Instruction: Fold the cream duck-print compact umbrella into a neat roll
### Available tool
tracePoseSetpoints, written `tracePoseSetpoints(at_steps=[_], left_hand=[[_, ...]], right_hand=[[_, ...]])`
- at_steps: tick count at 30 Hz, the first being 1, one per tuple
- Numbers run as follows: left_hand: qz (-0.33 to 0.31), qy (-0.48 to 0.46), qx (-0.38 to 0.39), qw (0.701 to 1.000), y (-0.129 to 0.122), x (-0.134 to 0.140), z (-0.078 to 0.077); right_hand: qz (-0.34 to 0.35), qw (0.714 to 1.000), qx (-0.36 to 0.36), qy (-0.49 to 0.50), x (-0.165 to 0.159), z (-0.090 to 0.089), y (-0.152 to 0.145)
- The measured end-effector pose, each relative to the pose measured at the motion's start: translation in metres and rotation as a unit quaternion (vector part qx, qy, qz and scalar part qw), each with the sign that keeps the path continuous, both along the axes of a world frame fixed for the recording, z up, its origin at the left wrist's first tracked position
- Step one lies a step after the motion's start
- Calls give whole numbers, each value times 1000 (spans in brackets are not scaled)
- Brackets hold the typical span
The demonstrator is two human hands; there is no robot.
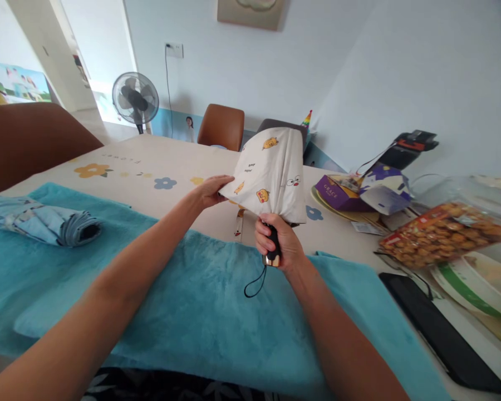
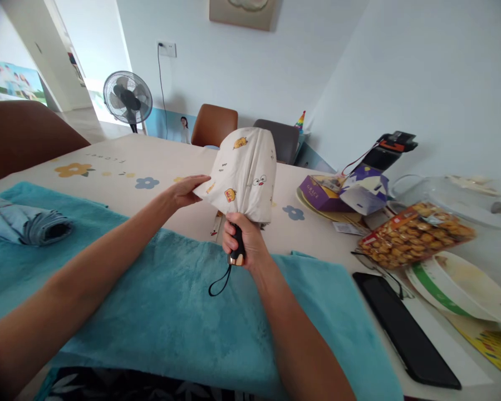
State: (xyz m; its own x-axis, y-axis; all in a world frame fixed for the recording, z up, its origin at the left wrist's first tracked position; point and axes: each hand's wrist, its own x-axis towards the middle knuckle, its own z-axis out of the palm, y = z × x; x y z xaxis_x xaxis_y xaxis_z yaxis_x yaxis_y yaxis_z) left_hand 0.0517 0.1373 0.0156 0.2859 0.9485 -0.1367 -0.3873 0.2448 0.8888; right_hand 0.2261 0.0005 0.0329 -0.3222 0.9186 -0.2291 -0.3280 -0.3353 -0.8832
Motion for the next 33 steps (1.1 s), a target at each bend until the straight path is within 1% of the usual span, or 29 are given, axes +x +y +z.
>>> tracePoseSetpoints(at_steps=[2,4,7,9,11,12,13,14,15,17,18,19,20,22,23,25,27,29,31,33], left_hand=[[52,14,53,997,-3,9,-6],[83,69,91,990,-7,17,-13],[92,177,112,974,-12,27,-25],[93,211,120,966,-12,31,-30],[98,229,125,960,-9,30,-33],[111,245,122,955,-7,29,-32],[138,268,117,946,-5,28,-29],[178,294,115,932,-4,28,-25],[225,313,121,915,-5,28,-19],[307,319,166,881,-13,33,-2],[320,298,200,877,-21,38,8],[312,269,234,881,-30,44,18],[290,241,252,891,-41,51,27],[208,209,247,923,-61,65,42],[165,203,242,934,-69,71,46],[112,179,211,954,-78,77,48],[80,135,171,973,-79,78,47],[47,79,138,986,-76,75,45],[21,30,116,993,-73,71,46],[13,-9,94,995,-72,67,49]], right_hand=[[-7,1000,5,17,2,1,1],[-20,999,5,32,5,2,3],[-29,998,0,63,8,2,5],[-20,996,-4,82,9,2,5],[-11,996,-2,94,9,3,4],[-9,995,0,96,9,4,4],[-11,995,1,97,9,5,3],[-15,995,2,96,8,5,3],[-21,996,0,92,8,6,3],[-39,996,-7,78,7,6,3],[-52,996,-10,70,5,5,3],[-63,996,-12,60,4,4,3],[-73,996,-14,49,2,3,3],[-89,995,-8,32,-3,-1,2],[-94,995,-1,28,-5,-2,2],[-91,996,14,23,-9,-5,0],[-57,998,20,11,-10,-7,-1],[0,1000,14,-2,-9,-7,-2],[60,998,6,5,-6,-6,-2],[120,992,-1,27,-4,-6,-2]])
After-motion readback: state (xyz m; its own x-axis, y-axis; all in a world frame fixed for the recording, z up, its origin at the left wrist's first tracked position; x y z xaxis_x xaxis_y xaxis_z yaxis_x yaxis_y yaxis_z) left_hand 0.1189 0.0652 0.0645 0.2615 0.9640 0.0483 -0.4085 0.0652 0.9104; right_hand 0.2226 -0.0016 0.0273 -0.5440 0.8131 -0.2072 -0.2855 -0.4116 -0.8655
